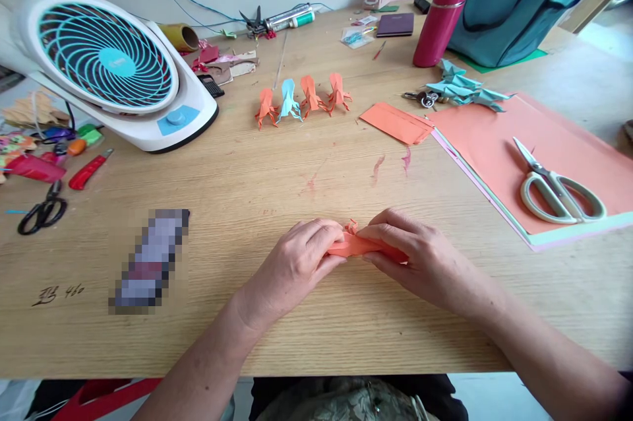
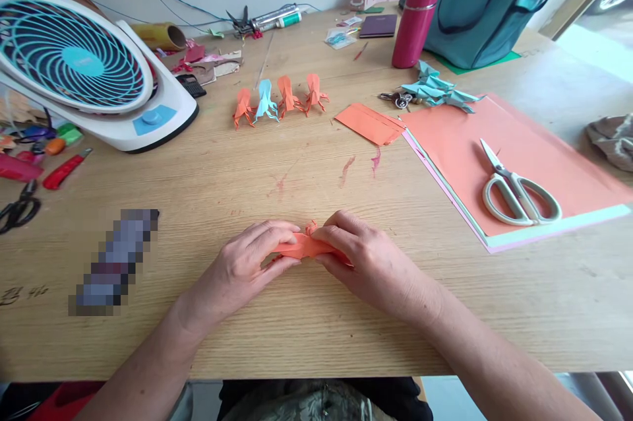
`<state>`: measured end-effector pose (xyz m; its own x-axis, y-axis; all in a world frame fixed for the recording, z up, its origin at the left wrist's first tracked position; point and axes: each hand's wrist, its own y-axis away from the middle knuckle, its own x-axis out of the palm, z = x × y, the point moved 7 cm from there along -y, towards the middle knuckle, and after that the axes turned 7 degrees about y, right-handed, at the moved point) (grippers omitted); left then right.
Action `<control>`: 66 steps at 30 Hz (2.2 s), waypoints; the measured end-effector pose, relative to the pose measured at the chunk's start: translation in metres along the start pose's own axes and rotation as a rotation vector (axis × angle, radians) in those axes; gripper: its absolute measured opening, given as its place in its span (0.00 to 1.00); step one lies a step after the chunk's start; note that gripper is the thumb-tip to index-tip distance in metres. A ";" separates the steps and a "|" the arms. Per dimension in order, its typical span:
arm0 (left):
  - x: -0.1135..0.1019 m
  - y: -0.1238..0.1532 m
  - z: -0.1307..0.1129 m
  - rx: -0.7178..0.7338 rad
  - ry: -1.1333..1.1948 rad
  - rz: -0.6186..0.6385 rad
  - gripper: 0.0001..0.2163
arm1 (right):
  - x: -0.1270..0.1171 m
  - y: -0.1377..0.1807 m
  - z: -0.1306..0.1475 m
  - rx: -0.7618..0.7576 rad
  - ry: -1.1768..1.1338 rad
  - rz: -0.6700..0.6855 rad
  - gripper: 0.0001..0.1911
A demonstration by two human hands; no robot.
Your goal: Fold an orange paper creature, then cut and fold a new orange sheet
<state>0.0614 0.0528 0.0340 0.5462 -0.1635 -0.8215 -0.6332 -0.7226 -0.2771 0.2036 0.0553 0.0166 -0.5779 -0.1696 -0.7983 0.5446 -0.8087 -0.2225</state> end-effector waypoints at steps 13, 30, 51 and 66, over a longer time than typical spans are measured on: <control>0.000 0.002 -0.004 0.111 -0.128 -0.017 0.08 | -0.004 -0.001 -0.008 0.123 -0.106 0.021 0.13; 0.000 0.001 0.008 0.075 0.173 -0.047 0.10 | -0.003 -0.001 -0.013 0.142 -0.299 -0.033 0.07; -0.008 0.002 0.004 0.126 0.208 -0.110 0.11 | -0.010 0.003 0.001 -0.066 -0.052 -0.009 0.18; -0.008 0.001 0.005 0.119 0.253 -0.126 0.10 | -0.016 0.003 0.007 -0.169 0.167 -0.146 0.15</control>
<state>0.0534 0.0567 0.0380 0.7341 -0.2502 -0.6313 -0.6036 -0.6663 -0.4378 0.2098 0.0513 0.0326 -0.5576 0.0486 -0.8287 0.5646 -0.7097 -0.4215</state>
